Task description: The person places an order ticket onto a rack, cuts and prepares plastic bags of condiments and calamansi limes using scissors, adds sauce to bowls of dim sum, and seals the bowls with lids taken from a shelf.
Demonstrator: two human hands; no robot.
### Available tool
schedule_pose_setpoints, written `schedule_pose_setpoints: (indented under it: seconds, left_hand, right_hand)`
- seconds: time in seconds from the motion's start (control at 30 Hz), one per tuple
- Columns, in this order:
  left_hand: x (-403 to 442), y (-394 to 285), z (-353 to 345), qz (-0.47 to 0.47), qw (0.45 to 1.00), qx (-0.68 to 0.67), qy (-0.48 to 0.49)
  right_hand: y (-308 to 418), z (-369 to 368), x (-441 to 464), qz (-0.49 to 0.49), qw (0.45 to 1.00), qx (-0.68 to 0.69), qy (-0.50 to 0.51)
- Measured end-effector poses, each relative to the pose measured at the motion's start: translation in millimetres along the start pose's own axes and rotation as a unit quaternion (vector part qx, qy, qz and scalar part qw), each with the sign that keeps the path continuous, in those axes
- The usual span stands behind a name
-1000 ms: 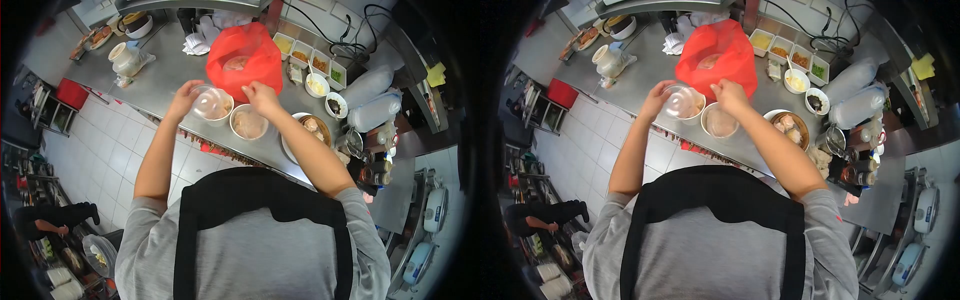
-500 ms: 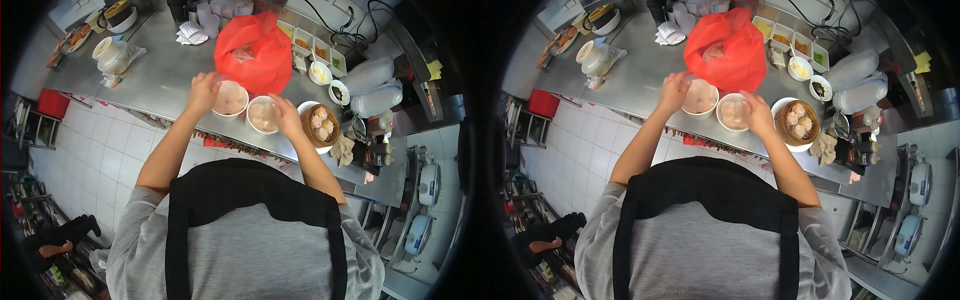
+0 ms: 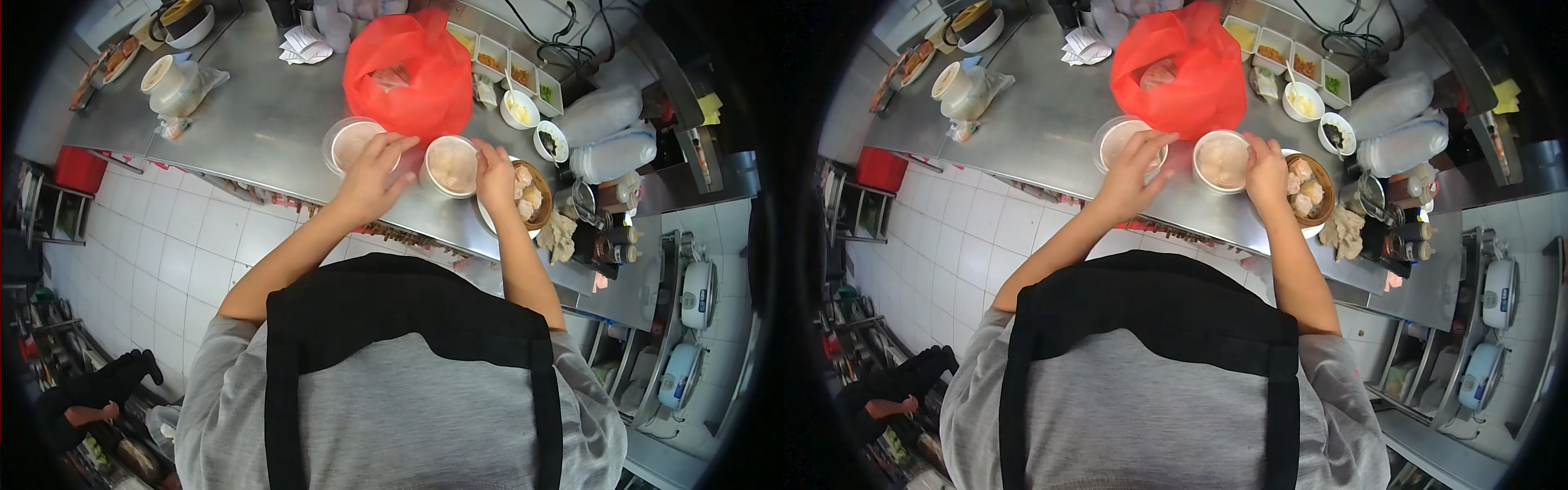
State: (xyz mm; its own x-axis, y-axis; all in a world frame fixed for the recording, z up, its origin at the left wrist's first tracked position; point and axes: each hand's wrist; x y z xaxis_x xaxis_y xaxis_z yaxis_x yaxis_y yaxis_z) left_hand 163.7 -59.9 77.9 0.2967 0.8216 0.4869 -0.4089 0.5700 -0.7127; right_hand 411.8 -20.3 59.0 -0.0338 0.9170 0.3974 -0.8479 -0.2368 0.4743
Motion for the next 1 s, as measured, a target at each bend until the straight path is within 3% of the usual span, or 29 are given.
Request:
schedule_pose_setpoints:
  seconds: [0.13, 0.17, 0.23, 0.43, 0.53, 0.63, 0.73, 0.83, 0.93, 1.0]
  left_hand:
    - [14, -11, -13, -0.018, 1.0, 0.007, -0.02]
    - [19, -11, -10, -0.009, 0.999, 0.023, -0.029]
    - [25, -8, -3, 0.01, 0.998, 0.036, -0.058]
    - [35, 5, 12, 0.034, 0.989, 0.061, -0.129]
    - [38, -3, 10, 0.007, 0.988, 0.075, -0.134]
    - [45, -18, -10, 0.003, 0.996, 0.074, -0.048]
    - [48, -20, -55, -0.009, 0.995, 0.096, 0.028]
    - [50, -9, -83, 0.03, 0.977, 0.184, 0.108]
    - [46, 3, -98, 0.051, 0.975, 0.194, 0.094]
    - [45, 0, -100, 0.066, 0.976, 0.188, 0.091]
  right_hand:
    - [-23, 4, 20, 0.053, 0.993, -0.009, -0.103]
    - [-30, 10, 27, -0.036, 0.992, 0.091, -0.075]
    - [-41, 29, 45, -0.209, 0.936, 0.284, -0.016]
    - [-66, 45, 64, -0.192, 0.927, 0.321, 0.003]
    - [-51, 34, 54, -0.05, 0.997, 0.051, 0.004]
    - [-33, 5, 34, 0.119, 0.993, -0.01, 0.002]
    - [-8, 7, 24, 0.049, 0.994, -0.017, 0.098]
    - [-12, 5, 25, 0.053, 0.995, 0.045, 0.065]
    - [-32, -22, 36, -0.067, 0.979, 0.17, 0.089]
    - [-37, -39, 37, -0.213, 0.908, 0.333, 0.137]
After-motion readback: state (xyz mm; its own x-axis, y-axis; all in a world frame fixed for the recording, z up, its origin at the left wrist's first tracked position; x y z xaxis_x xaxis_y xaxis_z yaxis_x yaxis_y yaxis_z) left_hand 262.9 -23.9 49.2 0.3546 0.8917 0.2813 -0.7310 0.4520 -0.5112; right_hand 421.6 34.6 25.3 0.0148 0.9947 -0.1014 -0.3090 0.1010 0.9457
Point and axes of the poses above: each hand's wrist, its own x-axis towards the middle knuckle, its own z-axis out of the back of the hand, y = z × x, and after that the axes turned 1 degree about -x, right-handed
